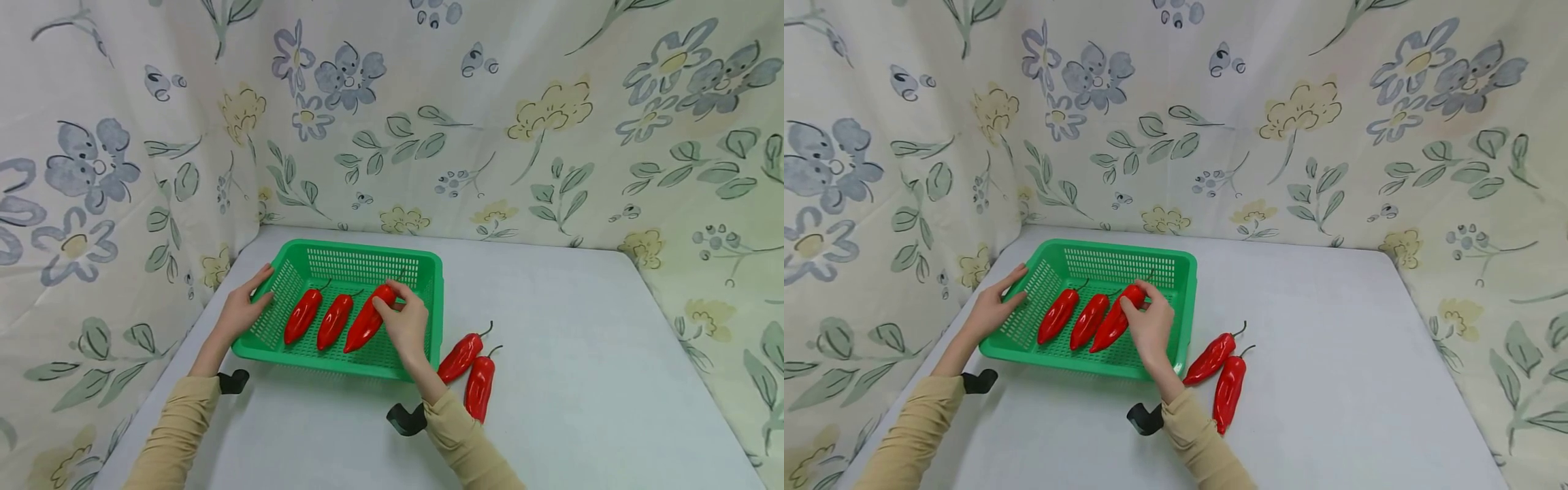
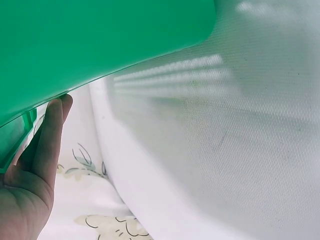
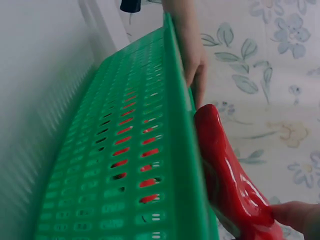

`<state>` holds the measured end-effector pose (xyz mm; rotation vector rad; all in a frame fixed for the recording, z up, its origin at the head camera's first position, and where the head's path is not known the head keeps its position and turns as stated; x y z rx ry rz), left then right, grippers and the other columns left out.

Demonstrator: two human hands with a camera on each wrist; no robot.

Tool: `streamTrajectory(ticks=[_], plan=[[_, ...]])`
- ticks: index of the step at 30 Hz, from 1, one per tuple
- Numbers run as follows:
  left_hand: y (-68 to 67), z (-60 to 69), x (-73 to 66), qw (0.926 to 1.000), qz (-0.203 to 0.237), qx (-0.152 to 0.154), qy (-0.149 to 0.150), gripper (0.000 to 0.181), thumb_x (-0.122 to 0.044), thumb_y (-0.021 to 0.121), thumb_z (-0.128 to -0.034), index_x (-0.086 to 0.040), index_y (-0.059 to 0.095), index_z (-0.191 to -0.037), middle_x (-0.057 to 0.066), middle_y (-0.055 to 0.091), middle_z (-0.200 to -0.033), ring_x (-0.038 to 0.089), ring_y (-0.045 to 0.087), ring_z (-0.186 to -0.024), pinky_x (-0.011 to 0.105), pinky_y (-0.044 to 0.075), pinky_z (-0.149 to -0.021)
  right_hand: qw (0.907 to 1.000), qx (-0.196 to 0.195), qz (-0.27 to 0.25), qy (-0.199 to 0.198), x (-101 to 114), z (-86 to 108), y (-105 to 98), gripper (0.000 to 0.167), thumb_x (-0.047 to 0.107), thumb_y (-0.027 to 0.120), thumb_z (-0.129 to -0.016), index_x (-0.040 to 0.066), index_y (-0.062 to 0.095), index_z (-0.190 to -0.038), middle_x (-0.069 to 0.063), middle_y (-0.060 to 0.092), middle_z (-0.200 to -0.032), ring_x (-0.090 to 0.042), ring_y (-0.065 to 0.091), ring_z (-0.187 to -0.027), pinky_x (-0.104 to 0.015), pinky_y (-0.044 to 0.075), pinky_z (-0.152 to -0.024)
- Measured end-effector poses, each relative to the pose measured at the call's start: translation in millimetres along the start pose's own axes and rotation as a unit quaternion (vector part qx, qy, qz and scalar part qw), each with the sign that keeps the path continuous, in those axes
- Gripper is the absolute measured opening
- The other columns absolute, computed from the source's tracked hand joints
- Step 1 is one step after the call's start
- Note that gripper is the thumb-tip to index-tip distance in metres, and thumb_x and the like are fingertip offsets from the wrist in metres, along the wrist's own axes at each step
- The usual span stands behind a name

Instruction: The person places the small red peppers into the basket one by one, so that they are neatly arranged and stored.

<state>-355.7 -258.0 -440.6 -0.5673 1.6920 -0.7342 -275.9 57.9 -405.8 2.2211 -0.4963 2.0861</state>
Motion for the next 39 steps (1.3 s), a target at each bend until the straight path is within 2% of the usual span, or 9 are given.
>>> streamTrajectory(ticks=[7, 15, 20, 24, 30, 39], plan=[[1.1, 1.2, 3.3, 1.0, -0.002, 0.002, -0.002, 0.054, -0.013, 0.052, -0.0965, -0.008, 0.035, -0.147, 0.009, 0.027, -0.156, 0.041, 0.027, -0.141, 0.061, 0.028, -0.108, 0.9999, 0.002, 0.015, 0.004, -9, -0.6, 18, 0.036, 0.013, 0.067, -0.086, 0.008, 0.064, -0.122, -0.011, 0.069, -0.11, -0.027, 0.068, -0.085, -0.029, 0.057, -0.06], [2.4, 3.2, 4.7, 1.0, -0.002, 0.002, -0.002, 0.054, -0.014, 0.053, -0.0962, -0.008, 0.035, -0.147, 0.009, 0.027, -0.156, 0.042, 0.027, -0.14, 0.062, 0.028, -0.108, 0.9961, -0.007, 0.088, -0.004, -18, -3.6, 41, 0.034, 0.011, 0.069, -0.084, 0.003, 0.066, -0.117, -0.013, 0.071, -0.104, -0.02, 0.066, -0.074, -0.021, 0.052, -0.055], [2.8, 3.9, 4.2, 1.0, -0.004, 0.006, -0.003, 0.054, -0.014, 0.052, -0.0966, -0.009, 0.034, -0.148, 0.009, 0.026, -0.156, 0.042, 0.027, -0.14, 0.062, 0.029, -0.108, 0.9941, 0.001, 0.108, 0.017, -26, -5.7, 55, 0.034, 0.009, 0.069, -0.084, 0.001, 0.066, -0.116, -0.014, 0.07, -0.104, -0.022, 0.066, -0.082, -0.024, 0.056, -0.061], [2.0, 4.1, 4.1, 1.0, -0.004, 0.006, -0.005, 0.054, -0.014, 0.052, -0.0967, -0.009, 0.034, -0.148, 0.008, 0.026, -0.157, 0.042, 0.026, -0.14, 0.062, 0.029, -0.107, 0.9923, 0.011, 0.12, 0.027, -28, -8.6, 64, 0.032, 0.008, 0.068, -0.084, 0.001, 0.066, -0.115, -0.015, 0.07, -0.104, -0.023, 0.066, -0.08, -0.025, 0.056, -0.06], [2.7, 3.5, 3.8, 0.9999, -0.007, 0.009, -0.008, 0.054, -0.014, 0.052, -0.0969, -0.009, 0.034, -0.148, 0.008, 0.026, -0.157, 0.042, 0.027, -0.14, 0.062, 0.029, -0.107, 0.9884, 0.012, 0.151, 0.016, -26, -12.2, 71, 0.03, 0.006, 0.068, -0.084, -0.001, 0.067, -0.113, -0.016, 0.071, -0.104, -0.025, 0.066, -0.079, -0.025, 0.054, -0.058], [0.5, 0.2, 2.9, 0.9999, -0.004, 0.007, -0.013, 0.054, -0.015, 0.052, -0.0969, -0.011, 0.034, -0.148, 0.006, 0.025, -0.157, 0.042, 0.026, -0.141, 0.062, 0.029, -0.107, 0.9756, 0.06, 0.211, 0.004, -30, -14.9, 86, 0.03, -0.001, 0.062, -0.085, -0.004, 0.066, -0.114, -0.018, 0.069, -0.108, -0.029, 0.066, -0.083, -0.026, 0.053, -0.059]])
Point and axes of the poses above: each hand's wrist, its own z-axis away from the middle knuckle, its own y-axis out of the palm, x = y × z, the point moved 9 cm from there along -z, towards the middle knuckle
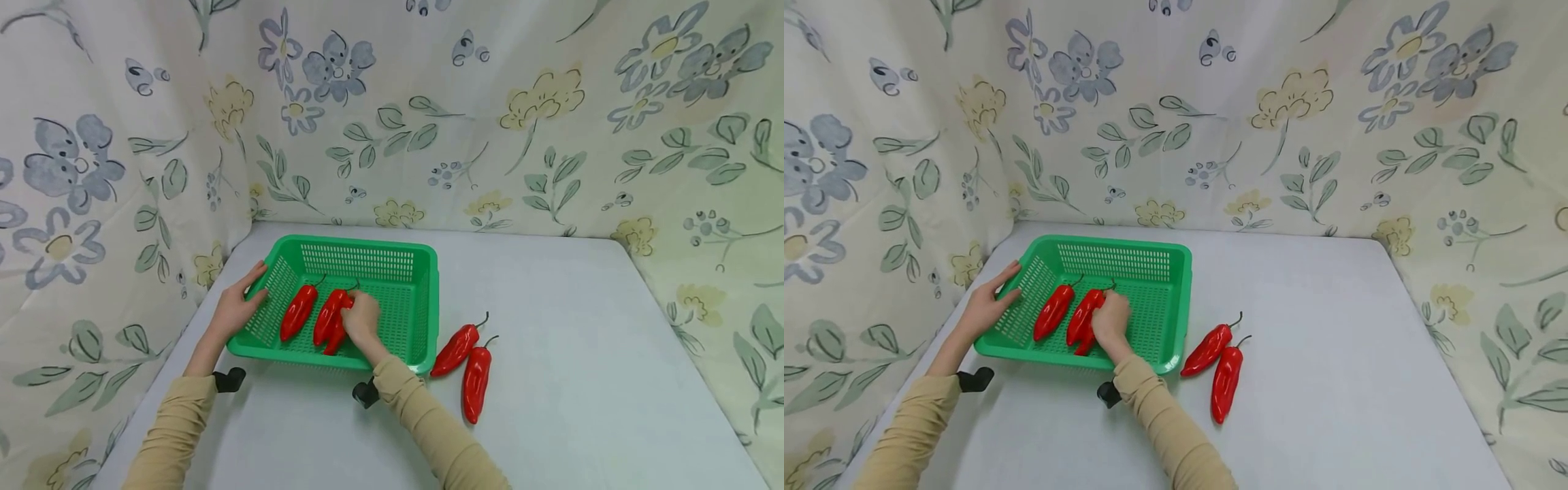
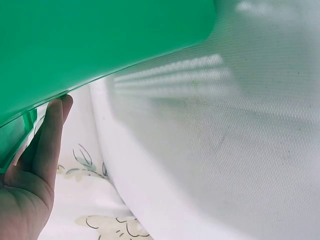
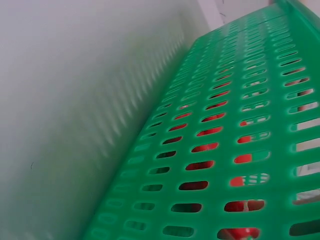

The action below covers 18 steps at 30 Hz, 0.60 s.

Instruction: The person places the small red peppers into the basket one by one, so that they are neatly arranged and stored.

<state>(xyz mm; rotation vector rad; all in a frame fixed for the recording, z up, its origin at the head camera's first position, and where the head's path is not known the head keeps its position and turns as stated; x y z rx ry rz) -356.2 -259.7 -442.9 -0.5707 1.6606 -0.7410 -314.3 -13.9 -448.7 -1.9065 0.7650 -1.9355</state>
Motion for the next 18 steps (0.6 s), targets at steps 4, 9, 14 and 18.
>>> streamTrajectory(ticks=[4, 9, 14, 18], plan=[[0.0, -0.9, 0.5, 1.0, 0.001, 0.001, -0.001, 0.054, -0.016, 0.052, -0.097, -0.011, 0.034, -0.148, 0.005, 0.025, -0.157, 0.041, 0.026, -0.141, 0.062, 0.029, -0.107, 0.9993, 0.034, 0.014, 0.002, -1, -1.4, 8, 0.038, -0.012, 0.056, -0.078, -0.004, 0.066, -0.114, -0.017, 0.069, -0.111, -0.028, 0.065, -0.092, -0.026, 0.054, -0.067], [-2.0, -0.6, -1.4, 1.0, -0.002, -0.004, 0.005, 0.054, -0.015, 0.053, -0.0964, -0.01, 0.035, -0.147, 0.007, 0.027, -0.156, 0.041, 0.027, -0.14, 0.062, 0.028, -0.108, 0.9954, 0.095, 0.012, 0.012, -3, -1.7, 21, 0.047, -0.016, 0.053, -0.074, -0.003, 0.065, -0.117, -0.016, 0.067, -0.114, -0.018, 0.055, -0.072, -0.019, 0.042, -0.053], [-3.3, -0.3, -3.0, 0.9999, -0.006, -0.007, 0.009, 0.054, -0.015, 0.053, -0.0964, -0.009, 0.036, -0.147, 0.009, 0.027, -0.156, 0.042, 0.028, -0.14, 0.061, 0.029, -0.108, 0.9864, 0.161, -0.002, 0.034, -5, -0.3, 34, 0.053, -0.018, 0.05, -0.076, 0.002, 0.062, -0.124, -0.015, 0.065, -0.12, -0.013, 0.035, -0.054, -0.018, 0.029, -0.042], [-1.7, 0.1, -1.9, 0.9999, -0.007, -0.004, 0.006, 0.054, -0.016, 0.052, -0.0968, -0.009, 0.035, -0.147, 0.009, 0.027, -0.156, 0.041, 0.028, -0.14, 0.061, 0.029, -0.108, 0.9838, 0.172, -0.015, 0.048, -8, 0.0, 36, 0.055, -0.018, 0.05, -0.077, 0.004, 0.061, -0.126, -0.014, 0.065, -0.114, -0.011, 0.028, -0.046, -0.018, 0.028, -0.039]])
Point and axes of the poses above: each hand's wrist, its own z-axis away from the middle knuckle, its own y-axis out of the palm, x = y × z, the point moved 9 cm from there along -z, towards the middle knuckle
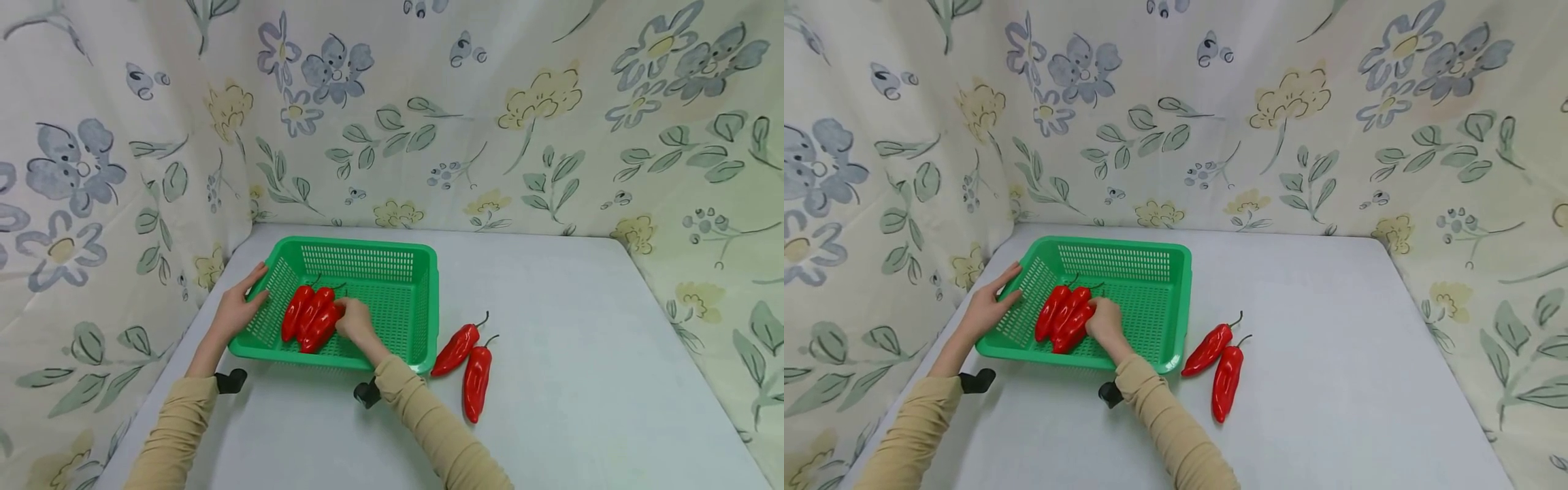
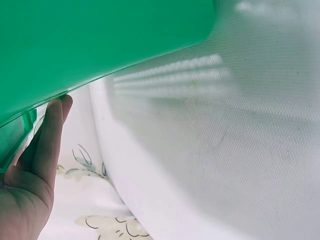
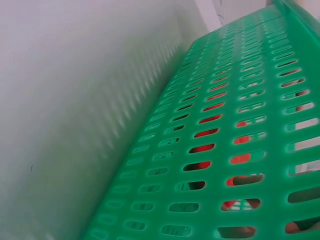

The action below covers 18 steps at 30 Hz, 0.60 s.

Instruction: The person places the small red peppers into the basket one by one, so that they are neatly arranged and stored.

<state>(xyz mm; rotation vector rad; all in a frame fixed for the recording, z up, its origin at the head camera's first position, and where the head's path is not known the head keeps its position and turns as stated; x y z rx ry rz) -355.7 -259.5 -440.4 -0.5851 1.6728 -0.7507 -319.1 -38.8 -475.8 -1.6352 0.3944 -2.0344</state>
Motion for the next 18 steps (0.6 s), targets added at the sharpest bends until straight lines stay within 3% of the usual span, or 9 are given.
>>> streamTrajectory(ticks=[6, 11, 18], plan=[[1.7, 0.3, 1.4, 1.0, 0.005, 0.001, 0.0, 0.054, -0.015, 0.053, -0.0966, -0.009, 0.035, -0.147, 0.008, 0.027, -0.156, 0.041, 0.028, -0.14, 0.061, 0.03, -0.107, 0.9997, -0.013, -0.021, 0.003, -3, 1.0, -4, 0.054, -0.016, 0.05, -0.077, 0.005, 0.061, -0.126, -0.015, 0.067, -0.096, -0.009, 0.023, -0.043, -0.018, 0.025, -0.038], [2.6, 0.8, 2.5, 1.0, 0.003, 0.001, -0.001, 0.054, -0.016, 0.052, -0.0966, -0.008, 0.035, -0.147, 0.009, 0.028, -0.156, 0.042, 0.028, -0.14, 0.062, 0.03, -0.107, 0.9997, -0.012, -0.022, 0.004, -3, 5.0, -7, 0.052, -0.012, 0.054, -0.079, 0.006, 0.06, -0.127, -0.016, 0.066, -0.112, -0.008, 0.023, -0.043, -0.018, 0.025, -0.038], [1.2, -0.5, 0.6, 1.0, -0.001, 0.0, 0.001, 0.054, -0.016, 0.053, -0.0965, -0.009, 0.035, -0.147, 0.009, 0.028, -0.156, 0.042, 0.028, -0.14, 0.062, 0.03, -0.107, 0.9999, 0.013, -0.001, 0.003, 3, 13.8, -10, 0.044, 0.002, 0.063, -0.086, 0.007, 0.058, -0.129, -0.014, 0.062, -0.123, -0.01, 0.041, -0.052, -0.017, 0.035, -0.046]])
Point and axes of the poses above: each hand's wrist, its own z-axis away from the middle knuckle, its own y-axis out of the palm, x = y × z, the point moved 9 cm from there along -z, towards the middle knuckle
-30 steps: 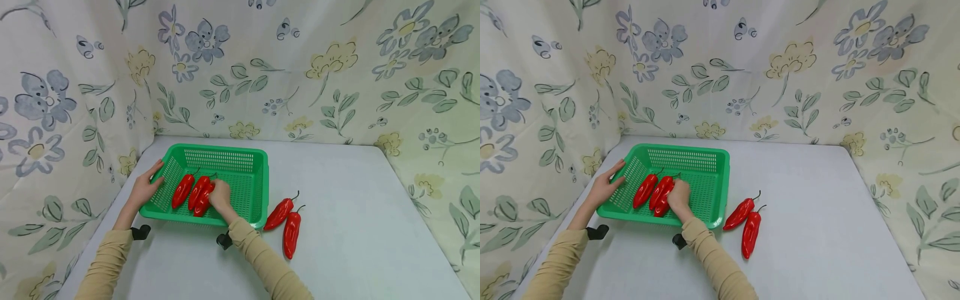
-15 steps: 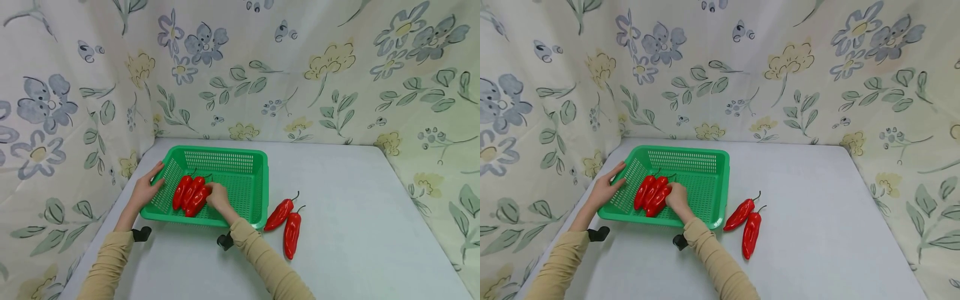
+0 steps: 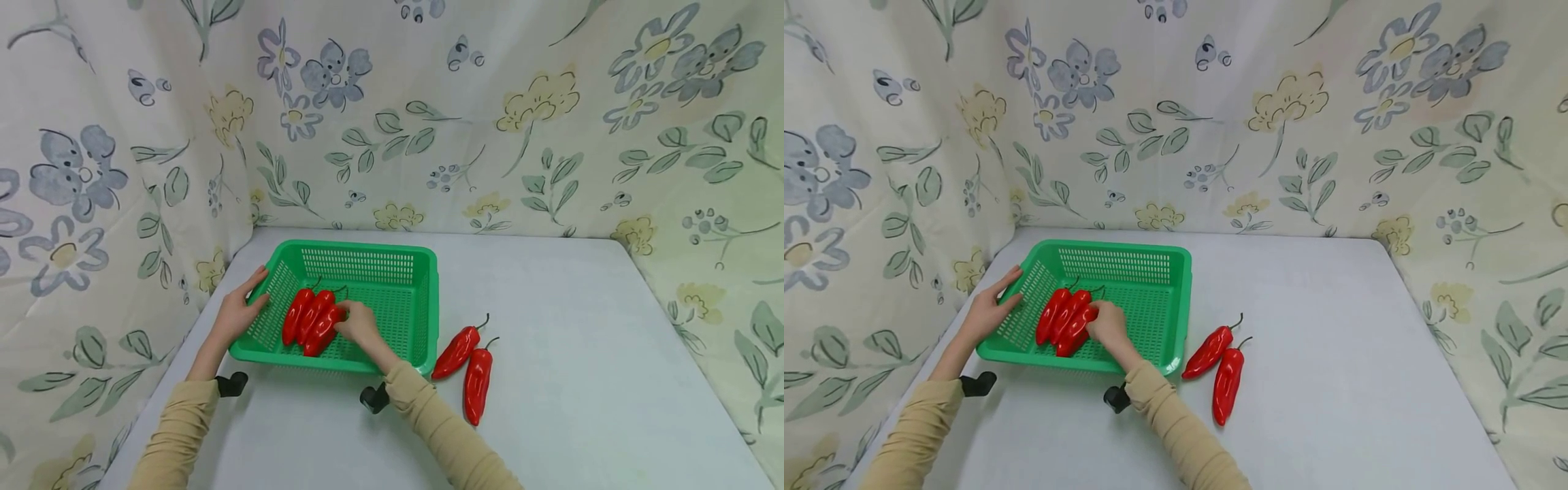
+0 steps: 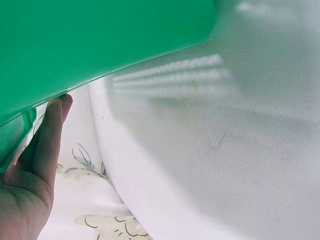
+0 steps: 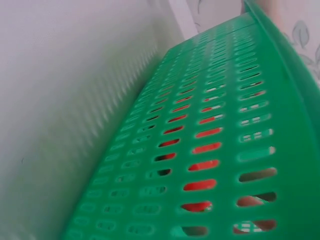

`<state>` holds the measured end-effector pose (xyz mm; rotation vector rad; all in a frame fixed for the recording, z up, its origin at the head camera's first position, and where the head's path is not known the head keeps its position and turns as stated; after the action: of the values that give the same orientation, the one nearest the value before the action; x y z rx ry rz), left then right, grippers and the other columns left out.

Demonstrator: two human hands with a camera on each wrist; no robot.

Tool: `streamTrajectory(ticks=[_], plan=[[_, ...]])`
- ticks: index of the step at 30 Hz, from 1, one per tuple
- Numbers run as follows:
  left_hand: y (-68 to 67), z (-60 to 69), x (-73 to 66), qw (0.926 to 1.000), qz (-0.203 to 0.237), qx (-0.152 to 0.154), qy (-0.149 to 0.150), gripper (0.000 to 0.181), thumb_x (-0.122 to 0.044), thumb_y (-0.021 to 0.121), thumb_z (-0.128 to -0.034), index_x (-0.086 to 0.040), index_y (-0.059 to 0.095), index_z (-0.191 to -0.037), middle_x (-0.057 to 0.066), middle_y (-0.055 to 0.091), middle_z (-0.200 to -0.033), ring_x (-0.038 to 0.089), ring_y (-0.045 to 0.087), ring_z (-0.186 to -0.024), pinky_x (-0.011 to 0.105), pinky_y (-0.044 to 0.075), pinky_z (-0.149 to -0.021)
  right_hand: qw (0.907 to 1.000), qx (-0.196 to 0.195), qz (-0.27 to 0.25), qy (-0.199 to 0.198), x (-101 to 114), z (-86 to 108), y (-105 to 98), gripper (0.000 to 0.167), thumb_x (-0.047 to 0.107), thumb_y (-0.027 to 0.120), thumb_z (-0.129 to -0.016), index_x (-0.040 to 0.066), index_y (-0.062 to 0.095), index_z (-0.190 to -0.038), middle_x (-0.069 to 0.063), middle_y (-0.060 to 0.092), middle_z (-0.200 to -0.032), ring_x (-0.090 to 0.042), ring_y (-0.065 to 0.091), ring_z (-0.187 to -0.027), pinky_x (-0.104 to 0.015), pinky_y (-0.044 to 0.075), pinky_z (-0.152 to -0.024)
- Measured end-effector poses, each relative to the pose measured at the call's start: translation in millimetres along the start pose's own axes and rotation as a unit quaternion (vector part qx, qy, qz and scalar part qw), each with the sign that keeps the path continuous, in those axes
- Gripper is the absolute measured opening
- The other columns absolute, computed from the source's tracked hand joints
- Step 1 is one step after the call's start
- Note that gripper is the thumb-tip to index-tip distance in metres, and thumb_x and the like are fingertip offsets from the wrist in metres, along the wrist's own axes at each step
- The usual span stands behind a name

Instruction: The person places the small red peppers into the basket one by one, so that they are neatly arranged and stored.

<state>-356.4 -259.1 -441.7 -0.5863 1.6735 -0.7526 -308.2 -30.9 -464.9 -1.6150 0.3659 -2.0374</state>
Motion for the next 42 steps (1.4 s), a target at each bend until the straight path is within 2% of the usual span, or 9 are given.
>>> streamTrajectory(ticks=[3, 6, 10, 12, 18, 37, 42], plan=[[0.1, -0.6, 0.3, 1.0, 0.0, -0.001, 0.0, 0.054, -0.016, 0.053, -0.0965, -0.009, 0.035, -0.147, 0.008, 0.028, -0.156, 0.042, 0.028, -0.139, 0.062, 0.03, -0.107, 0.9998, 0.01, -0.003, -0.015, 3, 4.4, -4, 0.044, 0.005, 0.064, -0.086, 0.006, 0.057, -0.13, -0.015, 0.059, -0.13, -0.012, 0.051, -0.066, -0.018, 0.04, -0.053], [0.2, -0.8, 0.7, 1.0, 0.001, -0.001, 0.0, 0.054, -0.016, 0.053, -0.0965, -0.009, 0.035, -0.147, 0.008, 0.028, -0.156, 0.042, 0.028, -0.14, 0.062, 0.03, -0.107, 0.9991, 0.019, -0.023, -0.028, 4, 8.8, -8, 0.045, 0.007, 0.065, -0.086, 0.005, 0.057, -0.13, -0.018, 0.056, -0.133, -0.018, 0.061, -0.087, -0.021, 0.046, -0.06], [0.1, -0.7, 0.5, 1.0, 0.001, -0.001, 0.0, 0.054, -0.016, 0.053, -0.0965, -0.009, 0.035, -0.147, 0.008, 0.028, -0.156, 0.042, 0.028, -0.139, 0.062, 0.03, -0.106, 0.9967, 0.035, -0.064, -0.035, 5, 14.7, -13, 0.046, 0.009, 0.065, -0.087, 0.006, 0.056, -0.131, -0.02, 0.053, -0.135, -0.03, 0.06, -0.109, -0.03, 0.054, -0.072], [0.2, -0.6, 0.4, 1.0, 0.001, -0.001, -0.001, 0.054, -0.016, 0.053, -0.0966, -0.009, 0.035, -0.147, 0.008, 0.028, -0.156, 0.042, 0.028, -0.139, 0.063, 0.03, -0.106, 0.9949, 0.042, -0.083, -0.038, 7, 17.4, -16, 0.046, 0.01, 0.065, -0.087, 0.007, 0.055, -0.132, -0.02, 0.053, -0.136, -0.032, 0.058, -0.115, -0.034, 0.055, -0.078], [0.1, -0.8, -0.1, 1.0, -0.003, -0.001, -0.002, 0.054, -0.017, 0.053, -0.0966, -0.009, 0.035, -0.147, 0.008, 0.028, -0.156, 0.043, 0.028, -0.139, 0.063, 0.029, -0.106, 0.9893, 0.056, -0.125, -0.05, 17, 29.4, -28, 0.048, 0.011, 0.064, -0.089, 0.011, 0.053, -0.136, -0.019, 0.051, -0.138, -0.035, 0.056, -0.118, -0.042, 0.054, -0.09], [-0.7, -0.2, 0.2, 1.0, -0.003, -0.004, 0.001, 0.054, -0.017, 0.053, -0.0966, -0.009, 0.036, -0.147, 0.009, 0.029, -0.155, 0.043, 0.029, -0.139, 0.063, 0.03, -0.106, 0.9811, 0.069, -0.152, -0.098, 29, 58.1, -60, 0.048, 0.017, 0.063, -0.091, 0.02, 0.052, -0.137, -0.012, 0.052, -0.139, -0.032, 0.054, -0.124, -0.044, 0.052, -0.095], [-0.2, -0.6, 1.3, 1.0, -0.002, -0.005, 0.0, 0.054, -0.016, 0.053, -0.0965, -0.009, 0.036, -0.147, 0.009, 0.029, -0.155, 0.042, 0.03, -0.139, 0.063, 0.029, -0.106, 0.9782, 0.073, -0.161, -0.109, 30, 62.2, -65, 0.048, 0.017, 0.062, -0.091, 0.019, 0.051, -0.138, -0.012, 0.051, -0.14, -0.034, 0.053, -0.124, -0.043, 0.052, -0.095]])
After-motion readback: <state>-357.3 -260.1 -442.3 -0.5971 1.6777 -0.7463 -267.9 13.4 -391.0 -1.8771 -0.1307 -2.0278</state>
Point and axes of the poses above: each hand's wrist, its own z-axis away from the middle knuckle, its own y-axis out of the palm, x = y × z, the point moved 9 cm from there along -z, towards the middle knuckle
